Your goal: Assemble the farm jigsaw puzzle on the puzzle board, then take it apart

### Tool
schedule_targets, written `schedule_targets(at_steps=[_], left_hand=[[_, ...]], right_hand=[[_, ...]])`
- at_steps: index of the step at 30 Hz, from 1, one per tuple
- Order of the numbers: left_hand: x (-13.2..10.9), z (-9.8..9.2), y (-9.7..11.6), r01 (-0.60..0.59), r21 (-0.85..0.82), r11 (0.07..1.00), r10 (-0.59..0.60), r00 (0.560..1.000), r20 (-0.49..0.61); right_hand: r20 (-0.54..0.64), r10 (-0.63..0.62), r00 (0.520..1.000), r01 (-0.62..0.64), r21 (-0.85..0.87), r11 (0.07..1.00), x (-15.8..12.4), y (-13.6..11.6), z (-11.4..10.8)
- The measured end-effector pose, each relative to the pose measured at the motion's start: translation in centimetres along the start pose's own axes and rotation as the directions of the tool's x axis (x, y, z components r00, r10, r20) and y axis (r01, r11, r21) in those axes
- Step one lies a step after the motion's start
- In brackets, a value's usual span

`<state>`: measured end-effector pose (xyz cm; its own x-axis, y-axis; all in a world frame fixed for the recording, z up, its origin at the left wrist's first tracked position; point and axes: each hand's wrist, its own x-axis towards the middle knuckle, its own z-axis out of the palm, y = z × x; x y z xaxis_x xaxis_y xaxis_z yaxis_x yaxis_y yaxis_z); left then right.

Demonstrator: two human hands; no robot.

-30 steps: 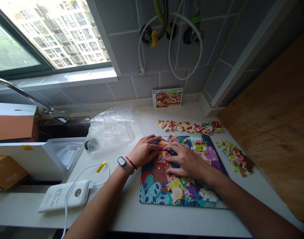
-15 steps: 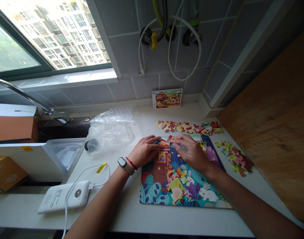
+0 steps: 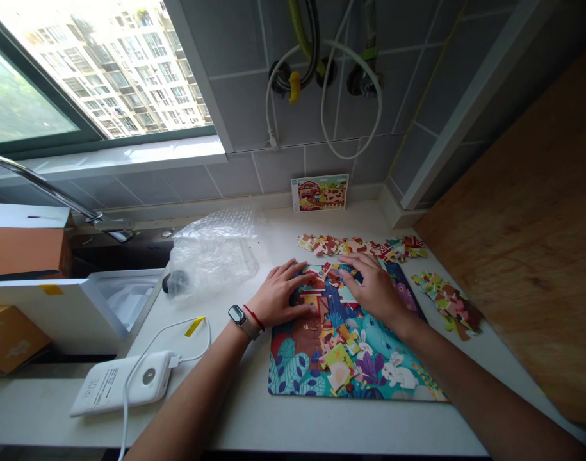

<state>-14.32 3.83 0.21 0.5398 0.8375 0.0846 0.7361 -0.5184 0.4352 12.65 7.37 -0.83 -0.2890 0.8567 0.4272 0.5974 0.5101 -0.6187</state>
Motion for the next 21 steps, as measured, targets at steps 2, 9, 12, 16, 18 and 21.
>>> schedule_targets(at_steps=[2,9,12,16,18,21], left_hand=[[-0.01,0.01,0.01,0.006,0.007,1.000,-0.006,1.000,0.021],[-0.05,0.19,-0.29,0.009,0.013,1.000,-0.009,1.000,0.015],[-0.09,0.23,-0.40,0.009,0.018,1.000,-0.009,1.000,0.019],[-0.09,0.15,-0.42,0.011,0.026,1.000,-0.012,0.999,0.034],[-0.08,0.06,-0.44,0.013,0.031,0.999,-0.014,0.999,0.039],[-0.12,-0.14,-0.60,0.019,0.039,0.999,-0.021,0.999,0.041]], right_hand=[[0.074,-0.028,0.997,0.033,-0.063,0.997,-0.25,0.20,0.24],[0.185,-0.063,0.981,0.086,-0.117,0.989,-0.40,0.06,0.22],[0.185,-0.066,0.980,0.085,-0.094,0.992,-0.23,0.10,0.13],[0.170,-0.054,0.984,0.068,-0.076,0.995,-0.19,0.35,0.30],[0.164,-0.043,0.986,0.056,-0.074,0.996,-0.18,0.38,0.36],[0.176,-0.039,0.984,0.046,-0.037,0.998,-0.14,0.16,0.27]])
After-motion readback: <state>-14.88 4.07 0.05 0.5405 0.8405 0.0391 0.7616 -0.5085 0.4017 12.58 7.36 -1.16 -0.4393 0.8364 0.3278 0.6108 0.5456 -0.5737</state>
